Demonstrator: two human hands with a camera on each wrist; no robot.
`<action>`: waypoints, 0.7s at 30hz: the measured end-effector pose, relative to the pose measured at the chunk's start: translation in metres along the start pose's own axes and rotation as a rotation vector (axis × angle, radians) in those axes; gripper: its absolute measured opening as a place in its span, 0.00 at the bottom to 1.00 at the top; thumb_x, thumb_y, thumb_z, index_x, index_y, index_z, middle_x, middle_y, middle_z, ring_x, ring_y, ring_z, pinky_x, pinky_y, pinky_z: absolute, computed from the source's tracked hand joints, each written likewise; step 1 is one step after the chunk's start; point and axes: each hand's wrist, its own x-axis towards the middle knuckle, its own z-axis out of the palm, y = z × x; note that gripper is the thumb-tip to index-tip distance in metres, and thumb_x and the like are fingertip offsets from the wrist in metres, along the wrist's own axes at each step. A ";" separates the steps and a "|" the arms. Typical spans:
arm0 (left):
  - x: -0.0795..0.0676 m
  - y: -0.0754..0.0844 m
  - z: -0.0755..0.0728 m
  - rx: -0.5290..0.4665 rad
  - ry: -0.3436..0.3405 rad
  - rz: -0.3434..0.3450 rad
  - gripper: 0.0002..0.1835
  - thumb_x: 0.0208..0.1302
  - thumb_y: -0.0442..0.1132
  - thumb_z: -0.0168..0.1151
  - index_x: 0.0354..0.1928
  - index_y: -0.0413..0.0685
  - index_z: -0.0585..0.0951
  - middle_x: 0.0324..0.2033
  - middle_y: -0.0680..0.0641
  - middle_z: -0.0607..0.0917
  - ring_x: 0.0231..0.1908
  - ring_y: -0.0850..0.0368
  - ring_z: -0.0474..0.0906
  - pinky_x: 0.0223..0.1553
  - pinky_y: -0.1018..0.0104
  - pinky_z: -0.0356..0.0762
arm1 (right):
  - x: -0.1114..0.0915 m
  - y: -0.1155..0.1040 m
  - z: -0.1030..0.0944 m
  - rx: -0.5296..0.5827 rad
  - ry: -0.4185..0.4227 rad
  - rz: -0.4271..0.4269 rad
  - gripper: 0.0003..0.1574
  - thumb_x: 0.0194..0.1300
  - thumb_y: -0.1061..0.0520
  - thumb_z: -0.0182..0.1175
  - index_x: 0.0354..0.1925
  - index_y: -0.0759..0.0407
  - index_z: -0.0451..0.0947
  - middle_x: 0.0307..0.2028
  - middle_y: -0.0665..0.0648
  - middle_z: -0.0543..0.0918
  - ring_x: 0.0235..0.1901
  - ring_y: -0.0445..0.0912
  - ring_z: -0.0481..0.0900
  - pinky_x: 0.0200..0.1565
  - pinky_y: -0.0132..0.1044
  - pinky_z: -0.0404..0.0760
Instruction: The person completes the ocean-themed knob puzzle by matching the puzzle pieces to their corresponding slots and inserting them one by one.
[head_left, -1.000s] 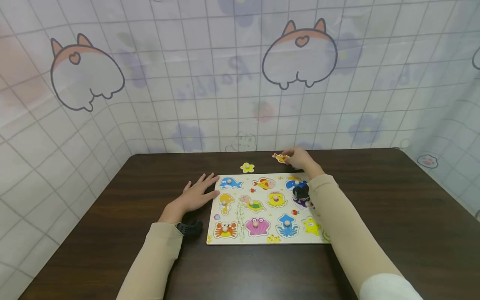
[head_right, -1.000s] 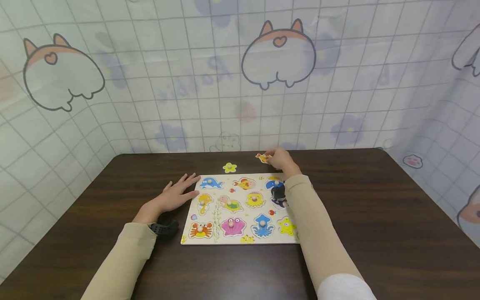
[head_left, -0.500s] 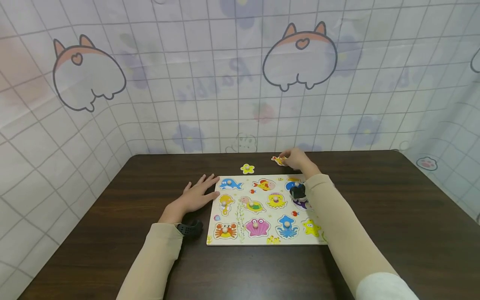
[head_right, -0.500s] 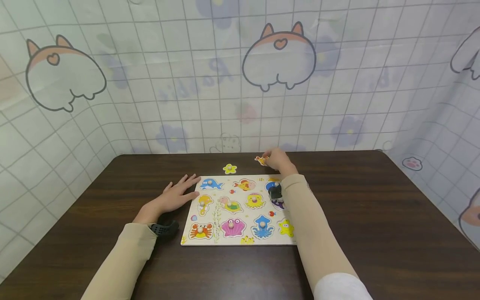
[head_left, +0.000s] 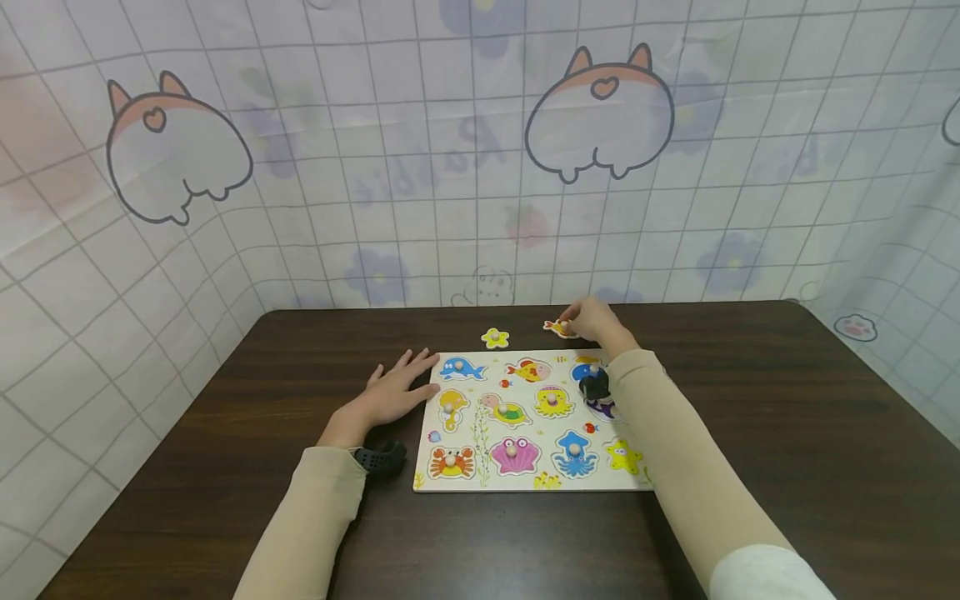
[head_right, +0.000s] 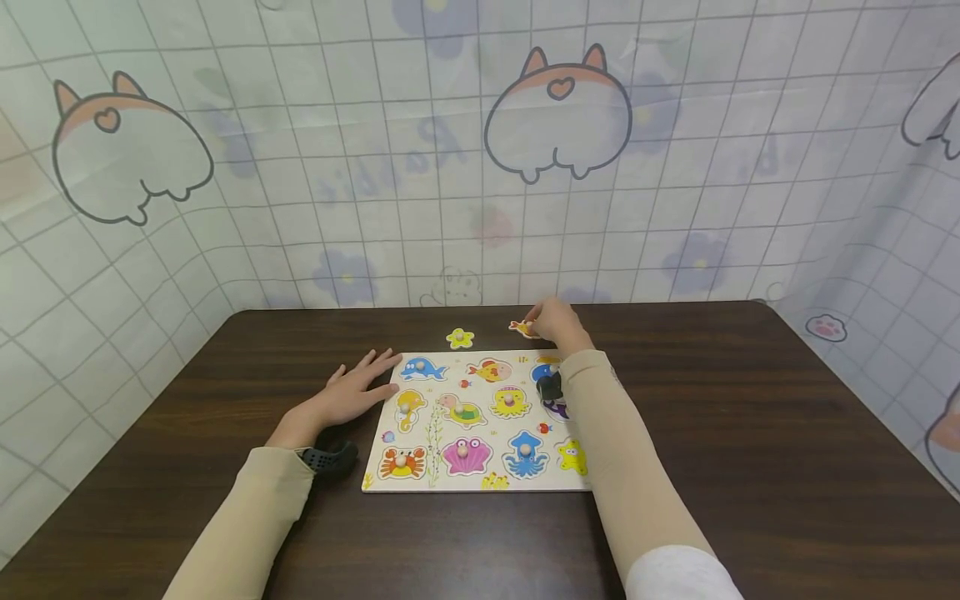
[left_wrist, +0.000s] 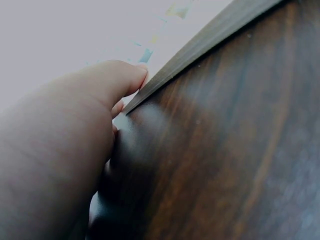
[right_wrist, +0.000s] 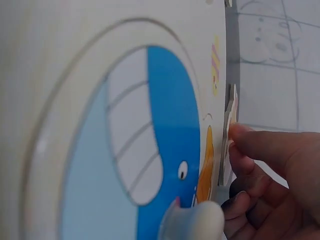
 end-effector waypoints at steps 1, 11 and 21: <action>0.000 0.000 0.000 0.000 0.001 0.001 0.36 0.80 0.54 0.51 0.82 0.48 0.56 0.80 0.40 0.50 0.79 0.39 0.37 0.72 0.31 0.27 | 0.000 -0.001 0.000 0.002 0.006 0.007 0.16 0.76 0.59 0.59 0.56 0.66 0.82 0.53 0.67 0.82 0.54 0.60 0.78 0.58 0.53 0.77; 0.001 0.000 0.001 0.003 -0.004 0.001 0.36 0.80 0.54 0.52 0.82 0.49 0.56 0.81 0.41 0.49 0.79 0.40 0.36 0.72 0.31 0.27 | -0.002 -0.003 0.001 -0.074 0.044 0.033 0.14 0.76 0.56 0.61 0.51 0.66 0.83 0.50 0.65 0.83 0.51 0.58 0.78 0.58 0.55 0.76; 0.000 -0.001 0.001 0.011 0.001 -0.010 0.36 0.80 0.54 0.52 0.82 0.50 0.56 0.80 0.42 0.50 0.79 0.40 0.36 0.72 0.30 0.27 | -0.007 -0.008 0.000 -0.186 0.063 -0.014 0.15 0.77 0.53 0.61 0.50 0.63 0.85 0.48 0.62 0.84 0.45 0.56 0.80 0.47 0.50 0.78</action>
